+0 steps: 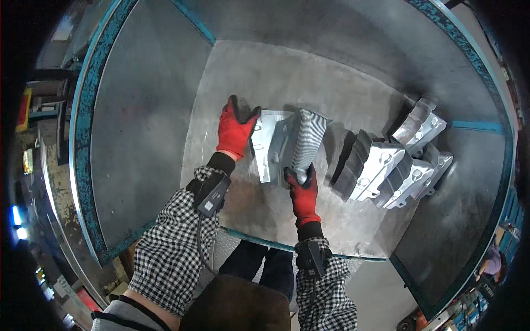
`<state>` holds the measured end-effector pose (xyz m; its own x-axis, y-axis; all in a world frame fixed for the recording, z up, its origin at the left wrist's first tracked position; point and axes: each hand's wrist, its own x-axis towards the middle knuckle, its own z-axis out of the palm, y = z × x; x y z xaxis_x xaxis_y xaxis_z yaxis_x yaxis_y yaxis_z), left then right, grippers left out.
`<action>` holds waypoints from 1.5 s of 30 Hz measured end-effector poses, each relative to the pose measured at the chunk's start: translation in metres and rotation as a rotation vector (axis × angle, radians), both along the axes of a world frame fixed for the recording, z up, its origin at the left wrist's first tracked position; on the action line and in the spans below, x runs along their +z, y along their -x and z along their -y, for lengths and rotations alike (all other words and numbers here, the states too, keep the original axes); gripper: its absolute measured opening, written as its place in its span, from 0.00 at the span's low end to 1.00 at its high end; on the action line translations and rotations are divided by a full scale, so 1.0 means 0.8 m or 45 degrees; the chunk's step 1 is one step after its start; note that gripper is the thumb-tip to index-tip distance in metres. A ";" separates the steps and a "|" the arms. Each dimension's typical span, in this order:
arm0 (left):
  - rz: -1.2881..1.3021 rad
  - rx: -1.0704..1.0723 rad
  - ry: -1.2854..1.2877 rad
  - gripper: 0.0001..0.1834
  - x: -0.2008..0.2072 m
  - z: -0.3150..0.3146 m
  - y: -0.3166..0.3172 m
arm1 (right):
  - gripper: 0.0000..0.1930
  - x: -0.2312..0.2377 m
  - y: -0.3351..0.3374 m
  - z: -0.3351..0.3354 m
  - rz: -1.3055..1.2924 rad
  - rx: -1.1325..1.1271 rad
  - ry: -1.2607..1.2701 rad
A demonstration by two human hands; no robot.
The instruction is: Operate a heavy industrial stamping press to shape metal components.
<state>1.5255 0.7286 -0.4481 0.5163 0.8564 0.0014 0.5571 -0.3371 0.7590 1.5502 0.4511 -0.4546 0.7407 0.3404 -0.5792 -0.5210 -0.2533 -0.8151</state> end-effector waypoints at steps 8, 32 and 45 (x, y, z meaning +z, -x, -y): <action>-0.641 -0.665 -0.082 0.50 0.119 0.142 -0.199 | 0.50 -0.007 0.004 0.012 0.430 0.143 0.353; -0.072 -0.939 0.581 0.23 0.112 0.008 -0.078 | 0.23 -0.027 0.079 -0.028 -1.243 -0.802 -1.050; 0.454 -0.323 0.777 0.23 0.138 -0.031 0.176 | 0.19 0.009 0.153 -0.061 -1.218 -0.583 -0.860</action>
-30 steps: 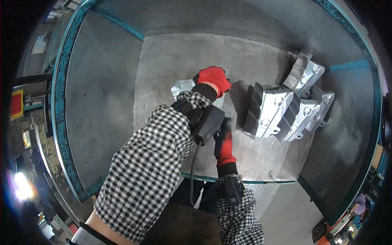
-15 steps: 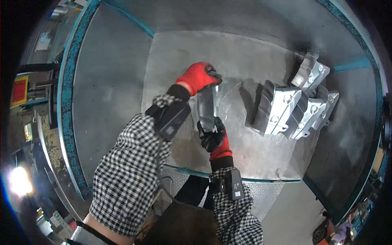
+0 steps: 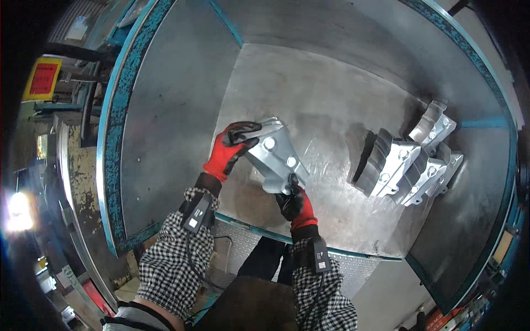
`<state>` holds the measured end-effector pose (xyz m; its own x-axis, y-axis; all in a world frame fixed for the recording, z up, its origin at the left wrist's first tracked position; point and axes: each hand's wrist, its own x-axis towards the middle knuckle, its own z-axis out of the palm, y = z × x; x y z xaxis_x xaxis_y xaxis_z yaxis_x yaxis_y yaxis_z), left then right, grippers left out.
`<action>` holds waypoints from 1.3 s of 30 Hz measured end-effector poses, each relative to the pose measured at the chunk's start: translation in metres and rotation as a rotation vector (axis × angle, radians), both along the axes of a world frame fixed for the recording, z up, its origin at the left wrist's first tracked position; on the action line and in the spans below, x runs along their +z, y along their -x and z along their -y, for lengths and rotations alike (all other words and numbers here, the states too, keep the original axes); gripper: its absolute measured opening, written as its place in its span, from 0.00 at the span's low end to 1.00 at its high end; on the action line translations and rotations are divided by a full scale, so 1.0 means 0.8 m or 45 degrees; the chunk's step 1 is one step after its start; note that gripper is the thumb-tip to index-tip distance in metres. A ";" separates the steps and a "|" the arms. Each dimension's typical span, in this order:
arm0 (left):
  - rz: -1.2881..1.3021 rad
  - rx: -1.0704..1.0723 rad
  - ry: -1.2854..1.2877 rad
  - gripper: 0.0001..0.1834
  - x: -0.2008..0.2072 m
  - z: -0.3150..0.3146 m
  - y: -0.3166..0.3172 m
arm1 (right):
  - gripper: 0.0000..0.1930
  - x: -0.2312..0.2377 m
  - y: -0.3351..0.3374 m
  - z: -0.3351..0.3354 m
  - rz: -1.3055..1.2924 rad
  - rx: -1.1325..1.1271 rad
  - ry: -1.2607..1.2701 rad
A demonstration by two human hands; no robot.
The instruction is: Operate a heavy industrial stamping press to shape metal components.
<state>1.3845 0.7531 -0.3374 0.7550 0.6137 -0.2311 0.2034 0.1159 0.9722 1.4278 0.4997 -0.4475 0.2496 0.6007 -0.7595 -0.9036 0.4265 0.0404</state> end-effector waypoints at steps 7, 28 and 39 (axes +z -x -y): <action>-0.137 0.058 -0.221 0.31 -0.042 -0.001 0.115 | 0.20 -0.029 0.080 -0.006 0.742 0.212 0.389; -0.300 -0.656 0.358 0.41 -0.036 -0.099 0.159 | 0.37 -0.023 0.014 -0.026 0.640 0.548 0.172; -0.534 -0.460 0.061 0.29 -0.154 -0.049 0.152 | 0.35 -0.075 0.026 0.031 0.781 0.615 0.391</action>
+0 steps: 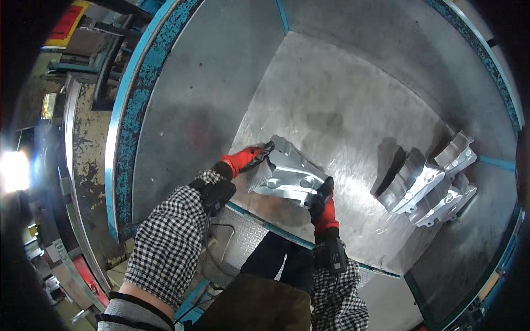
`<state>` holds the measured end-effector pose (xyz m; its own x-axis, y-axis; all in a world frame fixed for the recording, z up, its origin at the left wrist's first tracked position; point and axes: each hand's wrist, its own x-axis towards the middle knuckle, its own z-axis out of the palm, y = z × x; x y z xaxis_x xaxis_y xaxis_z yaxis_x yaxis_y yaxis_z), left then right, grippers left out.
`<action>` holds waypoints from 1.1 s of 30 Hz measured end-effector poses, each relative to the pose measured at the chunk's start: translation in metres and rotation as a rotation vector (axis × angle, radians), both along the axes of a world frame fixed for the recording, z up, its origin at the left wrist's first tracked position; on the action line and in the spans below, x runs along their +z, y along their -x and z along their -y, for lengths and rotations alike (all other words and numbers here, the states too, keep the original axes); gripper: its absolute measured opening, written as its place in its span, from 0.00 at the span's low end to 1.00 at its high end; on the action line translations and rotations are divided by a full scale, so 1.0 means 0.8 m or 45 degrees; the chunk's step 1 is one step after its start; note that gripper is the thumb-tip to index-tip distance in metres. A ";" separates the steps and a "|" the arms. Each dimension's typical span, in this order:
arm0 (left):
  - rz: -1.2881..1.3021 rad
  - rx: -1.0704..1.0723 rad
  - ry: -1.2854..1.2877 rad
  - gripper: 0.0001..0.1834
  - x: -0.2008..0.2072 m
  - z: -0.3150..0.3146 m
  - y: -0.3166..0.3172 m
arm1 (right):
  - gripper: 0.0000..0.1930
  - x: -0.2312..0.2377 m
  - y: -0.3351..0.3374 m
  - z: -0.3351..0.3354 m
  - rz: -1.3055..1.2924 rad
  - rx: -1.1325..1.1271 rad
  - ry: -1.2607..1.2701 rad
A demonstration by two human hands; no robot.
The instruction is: Operate a heavy industrial stamping press to shape metal components.
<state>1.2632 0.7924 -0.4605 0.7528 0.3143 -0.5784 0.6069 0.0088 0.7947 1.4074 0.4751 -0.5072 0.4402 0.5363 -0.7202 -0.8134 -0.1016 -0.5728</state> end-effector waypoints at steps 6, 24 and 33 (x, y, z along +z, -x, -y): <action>-0.053 0.663 0.413 0.30 0.013 0.135 0.022 | 0.36 0.030 0.015 0.114 0.647 0.320 0.171; 0.310 0.146 -0.123 0.24 0.469 0.381 0.242 | 0.35 0.719 0.217 0.388 0.442 1.122 0.499; 0.685 0.464 0.066 0.20 0.696 0.250 0.383 | 0.26 0.822 0.170 0.074 0.661 1.063 -0.049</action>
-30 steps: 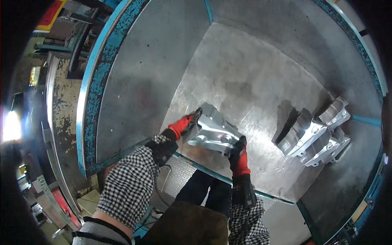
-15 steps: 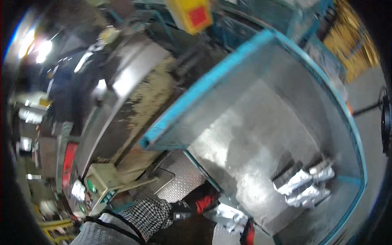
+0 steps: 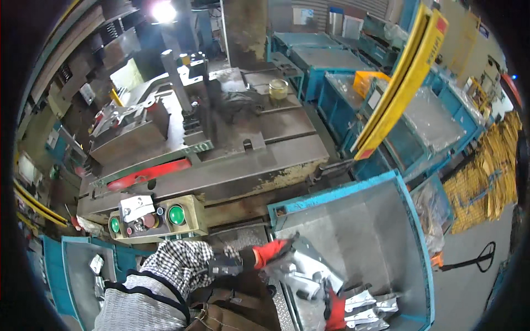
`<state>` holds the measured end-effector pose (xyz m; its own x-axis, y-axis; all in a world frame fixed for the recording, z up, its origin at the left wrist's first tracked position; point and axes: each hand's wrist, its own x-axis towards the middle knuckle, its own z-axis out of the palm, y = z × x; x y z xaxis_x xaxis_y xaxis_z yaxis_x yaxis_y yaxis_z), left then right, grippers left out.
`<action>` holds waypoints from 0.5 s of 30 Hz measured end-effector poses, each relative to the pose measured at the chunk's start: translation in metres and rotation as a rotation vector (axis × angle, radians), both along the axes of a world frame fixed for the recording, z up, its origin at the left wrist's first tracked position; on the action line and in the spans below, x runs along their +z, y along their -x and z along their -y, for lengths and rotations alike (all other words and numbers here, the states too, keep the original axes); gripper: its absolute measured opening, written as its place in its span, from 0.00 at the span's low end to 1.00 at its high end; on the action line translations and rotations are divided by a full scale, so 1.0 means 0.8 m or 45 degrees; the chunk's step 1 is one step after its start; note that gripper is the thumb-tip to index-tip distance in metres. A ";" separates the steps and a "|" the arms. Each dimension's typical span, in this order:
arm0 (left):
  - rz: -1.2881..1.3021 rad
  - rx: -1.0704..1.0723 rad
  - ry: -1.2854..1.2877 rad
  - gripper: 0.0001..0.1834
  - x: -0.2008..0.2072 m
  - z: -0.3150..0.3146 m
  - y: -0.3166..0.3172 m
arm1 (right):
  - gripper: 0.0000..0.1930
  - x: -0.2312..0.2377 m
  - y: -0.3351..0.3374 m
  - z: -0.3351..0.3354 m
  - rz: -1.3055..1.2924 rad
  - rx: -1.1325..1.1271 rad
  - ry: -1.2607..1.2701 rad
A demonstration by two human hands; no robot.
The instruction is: Operate a heavy industrial stamping press to shape metal components.
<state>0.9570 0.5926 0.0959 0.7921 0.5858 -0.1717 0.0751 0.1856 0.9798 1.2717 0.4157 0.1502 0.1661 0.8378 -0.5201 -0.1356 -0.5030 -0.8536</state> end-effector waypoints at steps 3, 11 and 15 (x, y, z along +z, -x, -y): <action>0.103 0.245 -0.026 0.19 0.047 -0.096 0.078 | 0.25 0.050 0.053 -0.141 -0.003 0.070 -0.205; 0.024 0.859 -0.217 0.19 0.145 -0.396 0.249 | 0.26 -0.005 0.214 -0.502 0.495 0.527 -0.762; 0.250 1.018 0.150 0.20 0.092 -0.500 0.327 | 0.23 0.001 0.298 -0.634 -0.334 0.253 -0.306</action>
<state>0.6951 0.9927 0.1697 0.1663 0.9715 -0.1689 -0.2935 0.2123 0.9321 1.0334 0.9232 0.1507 -0.1231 0.9432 -0.3085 -0.2847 -0.3314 -0.8995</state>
